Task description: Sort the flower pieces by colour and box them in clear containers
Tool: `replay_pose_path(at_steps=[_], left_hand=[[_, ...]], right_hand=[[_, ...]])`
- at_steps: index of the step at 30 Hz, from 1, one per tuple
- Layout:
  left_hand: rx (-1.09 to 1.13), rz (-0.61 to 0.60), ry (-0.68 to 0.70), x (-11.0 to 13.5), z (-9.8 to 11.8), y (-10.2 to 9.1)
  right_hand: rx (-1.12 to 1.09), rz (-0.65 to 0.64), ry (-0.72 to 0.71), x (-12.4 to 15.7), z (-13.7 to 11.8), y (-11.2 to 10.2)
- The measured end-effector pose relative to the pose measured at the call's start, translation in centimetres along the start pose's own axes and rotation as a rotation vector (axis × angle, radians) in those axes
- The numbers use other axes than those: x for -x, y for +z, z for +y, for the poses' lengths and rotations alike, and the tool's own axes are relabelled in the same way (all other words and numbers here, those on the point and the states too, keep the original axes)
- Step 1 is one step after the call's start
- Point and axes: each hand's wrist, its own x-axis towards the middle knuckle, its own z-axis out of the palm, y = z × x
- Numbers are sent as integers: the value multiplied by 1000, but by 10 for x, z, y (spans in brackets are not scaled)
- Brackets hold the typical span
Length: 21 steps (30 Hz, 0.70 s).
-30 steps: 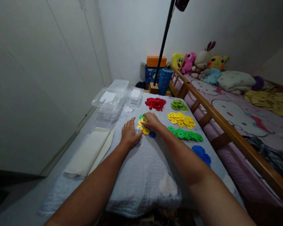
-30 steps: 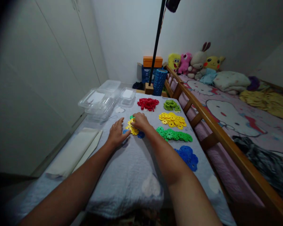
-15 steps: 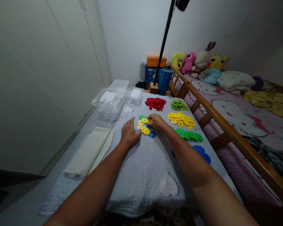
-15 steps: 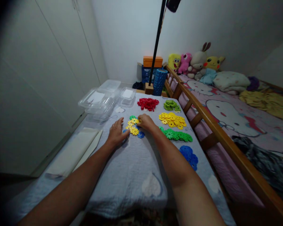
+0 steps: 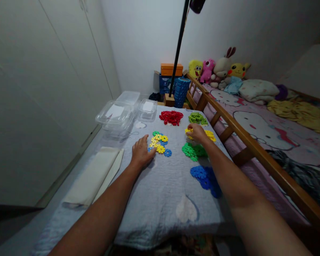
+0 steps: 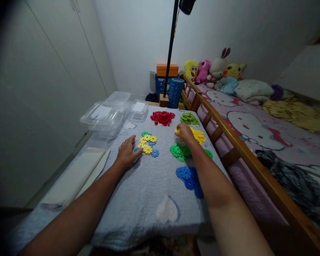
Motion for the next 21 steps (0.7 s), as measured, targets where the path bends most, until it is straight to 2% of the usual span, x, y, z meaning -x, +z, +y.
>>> replay_pose_path(at_steps=[4,8,16,21], left_hand=[[-15,-13,32,1,-1,1],[-27,-26,69,2,-2,2],[-28,-48,95,3,-2,1],[-27,-66,117,4,0,-2]], right_hand=[[42,50,152,-2,41,-12],[56,51,226,0,59,-15],[54,55,274,5,63,-14],[44,82,244,2,50,-21]])
